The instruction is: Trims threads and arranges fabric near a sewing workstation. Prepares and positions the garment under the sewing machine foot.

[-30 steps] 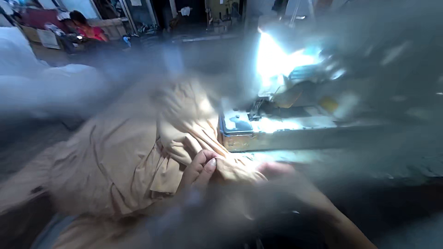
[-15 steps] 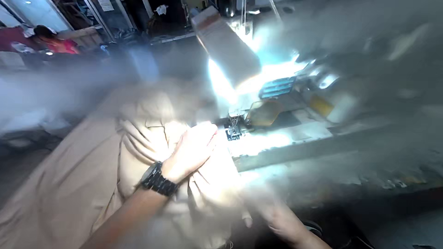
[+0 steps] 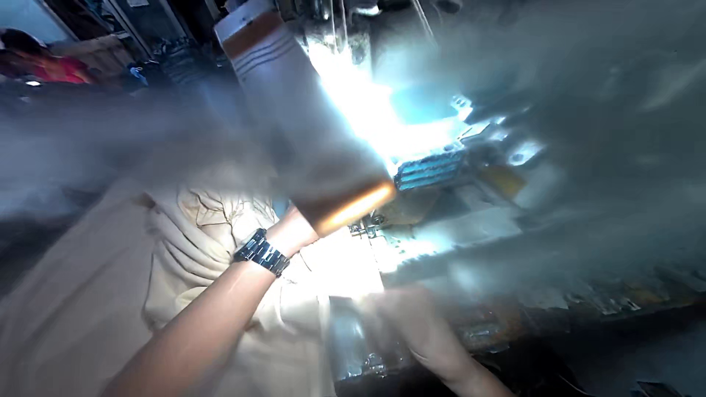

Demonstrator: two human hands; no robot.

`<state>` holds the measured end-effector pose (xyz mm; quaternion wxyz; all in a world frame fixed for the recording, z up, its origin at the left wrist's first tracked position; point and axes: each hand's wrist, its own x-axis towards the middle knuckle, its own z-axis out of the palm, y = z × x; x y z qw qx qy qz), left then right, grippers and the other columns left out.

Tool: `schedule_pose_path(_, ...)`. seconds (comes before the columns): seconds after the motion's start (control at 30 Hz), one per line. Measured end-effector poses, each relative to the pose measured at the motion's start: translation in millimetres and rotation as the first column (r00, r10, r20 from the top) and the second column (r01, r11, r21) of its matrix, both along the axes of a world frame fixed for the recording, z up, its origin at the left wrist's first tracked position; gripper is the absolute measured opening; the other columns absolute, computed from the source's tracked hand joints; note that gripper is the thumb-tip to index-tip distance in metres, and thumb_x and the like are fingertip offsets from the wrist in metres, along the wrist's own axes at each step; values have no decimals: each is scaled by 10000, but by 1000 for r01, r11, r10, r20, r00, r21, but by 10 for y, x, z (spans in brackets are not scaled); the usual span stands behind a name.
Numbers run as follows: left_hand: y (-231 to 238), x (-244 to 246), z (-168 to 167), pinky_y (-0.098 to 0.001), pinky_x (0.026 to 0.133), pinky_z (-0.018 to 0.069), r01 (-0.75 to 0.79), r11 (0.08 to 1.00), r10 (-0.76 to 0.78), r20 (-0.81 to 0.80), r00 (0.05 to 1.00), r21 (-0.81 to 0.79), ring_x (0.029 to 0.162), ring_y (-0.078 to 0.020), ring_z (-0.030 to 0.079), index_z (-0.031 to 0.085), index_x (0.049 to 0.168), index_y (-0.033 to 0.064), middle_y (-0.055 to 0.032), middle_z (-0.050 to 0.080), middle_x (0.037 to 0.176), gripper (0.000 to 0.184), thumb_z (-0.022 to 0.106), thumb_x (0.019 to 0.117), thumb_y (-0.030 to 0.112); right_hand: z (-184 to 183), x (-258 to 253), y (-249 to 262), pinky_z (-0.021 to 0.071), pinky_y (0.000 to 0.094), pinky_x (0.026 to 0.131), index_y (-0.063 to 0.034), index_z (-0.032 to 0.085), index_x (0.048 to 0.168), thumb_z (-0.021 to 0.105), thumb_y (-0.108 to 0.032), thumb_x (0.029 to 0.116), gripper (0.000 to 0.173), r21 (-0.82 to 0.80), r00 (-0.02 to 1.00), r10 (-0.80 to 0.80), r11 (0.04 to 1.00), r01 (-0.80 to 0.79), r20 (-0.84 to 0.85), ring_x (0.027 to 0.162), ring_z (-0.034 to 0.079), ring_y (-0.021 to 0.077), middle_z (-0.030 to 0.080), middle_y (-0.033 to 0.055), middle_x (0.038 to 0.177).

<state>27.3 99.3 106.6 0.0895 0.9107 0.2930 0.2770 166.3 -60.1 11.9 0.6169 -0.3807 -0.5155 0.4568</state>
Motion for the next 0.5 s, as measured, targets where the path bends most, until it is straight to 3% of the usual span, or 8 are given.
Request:
schedule_pose_path(0.07, 28, -60, -74, -435, 795, 533, -19, 1000, 19, -22, 1000, -3, 886, -255, 683, 709, 1016, -16, -168, 706, 939, 187, 745, 854, 70, -7, -5, -4, 529, 135, 520, -55, 694, 746, 510, -55, 987, 302, -15, 1000, -6, 1000, 6, 8, 531, 611, -49, 676, -80, 629)
schedule_pose_path(0.1, 44, -72, -95, -437, 775, 530, -23, 1000, 23, -32, 999, 18, 870, -267, 679, 705, 985, -20, -172, 698, 910, 177, 749, 831, 54, -1, -2, 5, 529, 135, 517, -57, 693, 741, 511, -51, 984, 304, -26, 1000, -9, 1000, 9, 6, 527, 613, -48, 678, -79, 625)
schedule_pose_path(0.23, 30, -63, -72, -442, 811, 518, -74, 997, 72, -78, 994, -29, 895, -284, 675, 714, 986, -33, -190, 702, 927, 153, 744, 866, 57, -3, 17, 59, 534, 142, 514, -65, 693, 736, 514, -55, 982, 305, -19, 1000, -30, 999, 30, -2, 522, 616, -41, 679, -72, 618)
schedule_pose_path(0.5, 12, -49, -50, -389, 823, 522, -45, 996, 47, 26, 999, -73, 889, -235, 669, 704, 1000, -47, -180, 700, 930, 182, 750, 845, 37, 18, 20, 108, 519, 139, 506, -71, 677, 716, 515, -55, 971, 303, -38, 998, -37, 999, 39, 58, 516, 602, -48, 669, -80, 613)
